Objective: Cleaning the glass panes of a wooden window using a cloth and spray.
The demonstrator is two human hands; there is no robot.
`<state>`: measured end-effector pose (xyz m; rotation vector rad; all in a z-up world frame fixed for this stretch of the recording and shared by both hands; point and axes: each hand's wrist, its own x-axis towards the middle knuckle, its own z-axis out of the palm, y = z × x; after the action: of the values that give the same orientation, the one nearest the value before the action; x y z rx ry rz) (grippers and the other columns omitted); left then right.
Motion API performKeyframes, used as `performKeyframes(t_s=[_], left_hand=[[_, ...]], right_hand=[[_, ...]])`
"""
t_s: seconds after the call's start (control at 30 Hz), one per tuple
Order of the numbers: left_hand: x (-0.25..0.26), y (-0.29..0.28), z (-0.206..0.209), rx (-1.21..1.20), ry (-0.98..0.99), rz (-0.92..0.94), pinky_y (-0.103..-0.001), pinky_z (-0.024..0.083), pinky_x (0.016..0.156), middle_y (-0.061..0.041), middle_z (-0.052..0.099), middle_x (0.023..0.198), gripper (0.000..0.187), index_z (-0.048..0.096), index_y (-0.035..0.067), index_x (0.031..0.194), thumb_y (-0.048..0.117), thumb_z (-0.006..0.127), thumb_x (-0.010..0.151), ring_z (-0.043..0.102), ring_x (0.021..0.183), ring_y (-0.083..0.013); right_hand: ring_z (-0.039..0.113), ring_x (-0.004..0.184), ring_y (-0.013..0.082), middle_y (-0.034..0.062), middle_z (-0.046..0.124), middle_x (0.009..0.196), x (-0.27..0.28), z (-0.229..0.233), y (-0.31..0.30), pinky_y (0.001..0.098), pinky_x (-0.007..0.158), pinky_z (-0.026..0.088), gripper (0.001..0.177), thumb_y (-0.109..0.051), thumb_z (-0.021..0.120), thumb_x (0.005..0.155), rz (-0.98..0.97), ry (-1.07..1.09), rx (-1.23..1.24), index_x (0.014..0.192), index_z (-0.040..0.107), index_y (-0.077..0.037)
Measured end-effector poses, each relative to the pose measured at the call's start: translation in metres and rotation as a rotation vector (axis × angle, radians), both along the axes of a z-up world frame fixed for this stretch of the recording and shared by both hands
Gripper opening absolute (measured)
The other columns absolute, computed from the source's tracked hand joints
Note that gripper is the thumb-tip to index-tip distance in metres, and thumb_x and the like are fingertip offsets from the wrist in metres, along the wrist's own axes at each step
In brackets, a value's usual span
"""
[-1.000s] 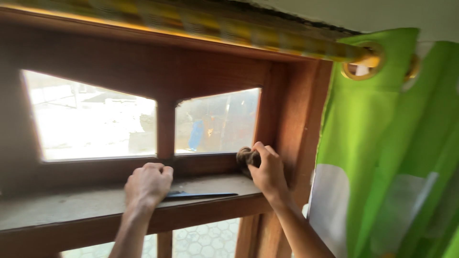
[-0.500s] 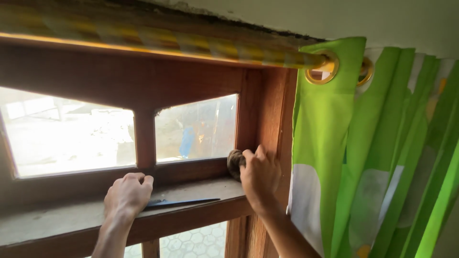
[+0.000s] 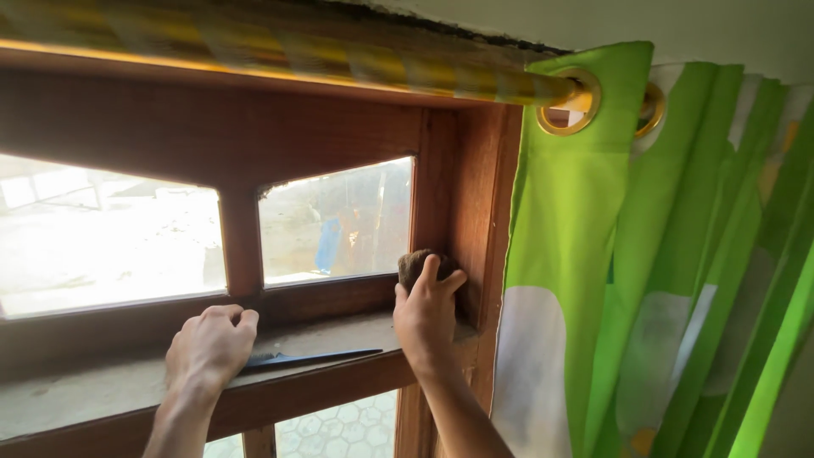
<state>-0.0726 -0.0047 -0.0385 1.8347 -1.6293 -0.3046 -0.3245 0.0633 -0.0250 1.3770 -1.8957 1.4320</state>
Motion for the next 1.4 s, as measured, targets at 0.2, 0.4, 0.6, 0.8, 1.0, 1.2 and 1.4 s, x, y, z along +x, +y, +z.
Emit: performKeyframes(t_s=[0.2, 0.4, 0.6, 0.8, 1.0, 1.2, 1.4], left_hand=[[0.001, -0.009, -0.006, 0.019, 0.002, -0.005, -0.048, 0.058, 0.103, -0.012, 0.075, 0.128, 0.052, 0.067, 0.023, 0.141, 0.047, 0.049, 0.098, 0.074, 0.114, -0.0330], [0.000, 0.005, 0.004, -0.031, 0.000, 0.001, -0.047, 0.055, 0.106, -0.015, 0.074, 0.129, 0.048, 0.074, 0.023, 0.132, 0.045, 0.053, 0.095, 0.070, 0.117, -0.0390], [0.003, 0.006, 0.003, -0.044, 0.036, -0.005, -0.047, 0.055, 0.105, -0.015, 0.074, 0.125, 0.048, 0.074, 0.023, 0.129, 0.048, 0.053, 0.093, 0.069, 0.118, -0.0384], [0.004, 0.010, 0.004, -0.044, 0.034, -0.016, -0.047, 0.055, 0.103, -0.014, 0.075, 0.122, 0.046, 0.075, 0.023, 0.127, 0.045, 0.053, 0.093, 0.070, 0.116, -0.0374], [0.005, 0.013, 0.010, -0.023, 0.036, -0.033, -0.047, 0.056, 0.102, -0.015, 0.076, 0.120, 0.045, 0.074, 0.023, 0.128, 0.046, 0.052, 0.096, 0.071, 0.114, -0.0371], [0.003, 0.027, 0.018, 0.003, 0.027, -0.038, -0.048, 0.058, 0.100, -0.015, 0.078, 0.119, 0.045, 0.079, 0.020, 0.124, 0.046, 0.051, 0.098, 0.073, 0.113, -0.0370], [0.005, 0.016, 0.010, -0.012, 0.054, -0.027, -0.047, 0.056, 0.103, -0.015, 0.076, 0.123, 0.047, 0.073, 0.024, 0.132, 0.047, 0.053, 0.096, 0.071, 0.114, -0.0364]], right_hand=[[0.065, 0.093, 0.0557, 0.0336, 0.042, 0.125, -0.014, 0.007, -0.003, 0.0515, 0.069, 0.065, 0.043, -0.011, 0.070, 0.092, 0.124, -0.080, -0.083, 0.125, 0.044, -0.004], [0.063, 0.097, 0.0500, 0.0322, 0.048, 0.117, -0.027, 0.054, -0.033, 0.0542, 0.075, 0.058, 0.045, -0.011, 0.070, 0.095, 0.101, 0.099, -0.453, 0.133, 0.048, -0.001], [0.060, 0.104, 0.0467, 0.0320, 0.048, 0.125, -0.023, 0.158, -0.033, 0.0535, 0.084, 0.055, 0.051, -0.010, 0.071, 0.093, 0.146, 0.056, -0.557, 0.137, 0.047, 0.000], [0.062, 0.104, 0.0467, 0.0322, 0.048, 0.125, -0.037, 0.152, -0.056, 0.0512, 0.088, 0.057, 0.055, -0.008, 0.072, 0.092, 0.087, 0.242, -0.565, 0.141, 0.050, 0.000], [0.064, 0.097, 0.0479, 0.0342, 0.054, 0.119, -0.036, 0.100, -0.040, 0.0510, 0.077, 0.060, 0.048, -0.013, 0.068, 0.094, 0.014, 0.228, -0.411, 0.139, 0.057, -0.002], [0.069, 0.096, 0.0441, 0.0294, 0.065, 0.110, -0.065, 0.091, -0.052, 0.0539, 0.084, 0.059, 0.052, -0.028, 0.076, 0.087, 0.017, 0.220, -0.267, 0.131, 0.062, -0.003], [0.067, 0.096, 0.0471, 0.0309, 0.067, 0.107, -0.051, 0.132, -0.046, 0.0556, 0.080, 0.058, 0.049, -0.025, 0.076, 0.089, -0.028, 0.322, -0.322, 0.133, 0.064, -0.006]])
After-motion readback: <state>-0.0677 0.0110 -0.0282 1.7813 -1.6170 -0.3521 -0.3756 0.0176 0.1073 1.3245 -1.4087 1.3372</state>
